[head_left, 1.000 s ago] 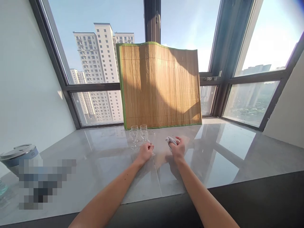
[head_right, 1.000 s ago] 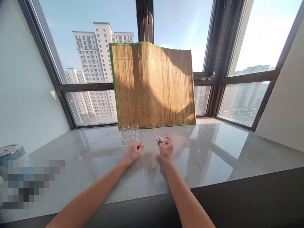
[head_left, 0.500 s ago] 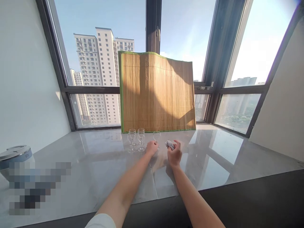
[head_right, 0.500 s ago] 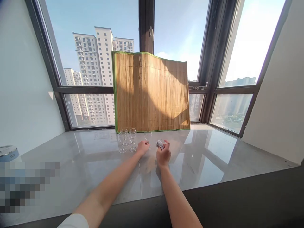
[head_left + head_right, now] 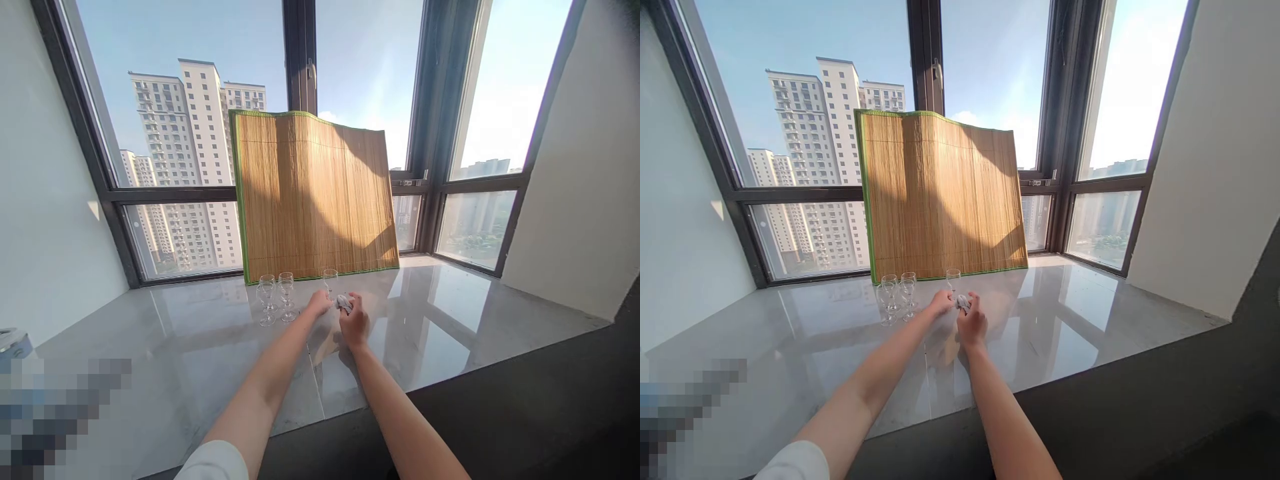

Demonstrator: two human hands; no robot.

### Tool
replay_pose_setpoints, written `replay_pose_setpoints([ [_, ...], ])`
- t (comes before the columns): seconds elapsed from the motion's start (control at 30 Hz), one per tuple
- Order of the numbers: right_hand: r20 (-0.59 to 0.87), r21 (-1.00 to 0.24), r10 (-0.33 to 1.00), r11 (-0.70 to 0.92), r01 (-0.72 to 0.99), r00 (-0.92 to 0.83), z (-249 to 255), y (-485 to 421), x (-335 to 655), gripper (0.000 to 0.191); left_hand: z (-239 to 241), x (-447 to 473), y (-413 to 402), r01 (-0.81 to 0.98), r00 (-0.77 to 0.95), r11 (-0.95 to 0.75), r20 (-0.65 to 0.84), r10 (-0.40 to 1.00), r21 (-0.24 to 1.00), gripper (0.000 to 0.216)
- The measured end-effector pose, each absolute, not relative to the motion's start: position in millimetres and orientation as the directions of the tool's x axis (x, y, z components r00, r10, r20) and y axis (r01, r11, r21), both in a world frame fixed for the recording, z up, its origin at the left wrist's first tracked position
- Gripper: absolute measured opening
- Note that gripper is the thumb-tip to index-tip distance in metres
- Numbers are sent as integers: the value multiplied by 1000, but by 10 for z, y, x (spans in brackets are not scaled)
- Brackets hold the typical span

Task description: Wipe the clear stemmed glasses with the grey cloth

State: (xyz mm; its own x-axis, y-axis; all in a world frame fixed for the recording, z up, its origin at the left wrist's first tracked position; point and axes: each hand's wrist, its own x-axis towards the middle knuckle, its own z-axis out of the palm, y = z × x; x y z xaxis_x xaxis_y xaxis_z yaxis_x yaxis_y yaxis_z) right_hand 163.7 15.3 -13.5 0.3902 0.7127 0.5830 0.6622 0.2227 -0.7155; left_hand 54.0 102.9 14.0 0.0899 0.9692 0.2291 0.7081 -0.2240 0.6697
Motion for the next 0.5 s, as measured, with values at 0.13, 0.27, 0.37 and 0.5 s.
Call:
replay_pose_setpoints([
  [0.13,590,-707,714,231,668,377,-157,165,1642,42,191,454,684,704,58,-263,316,947,660,8],
  [0.27,589,-697,736,254,670,334,-187,194,1634,43,187,92,129,700,27,-364,486,874,615,19],
  [0.37,572,-694,764,257,672,299,-203,206,1625,42,180,-337,-193,642,-153,-370,585,797,672,26],
  [0.5,554,-679,798,270,682,236,-199,161,1620,41,214,-900,-261,599,-459,-226,561,689,768,23],
])
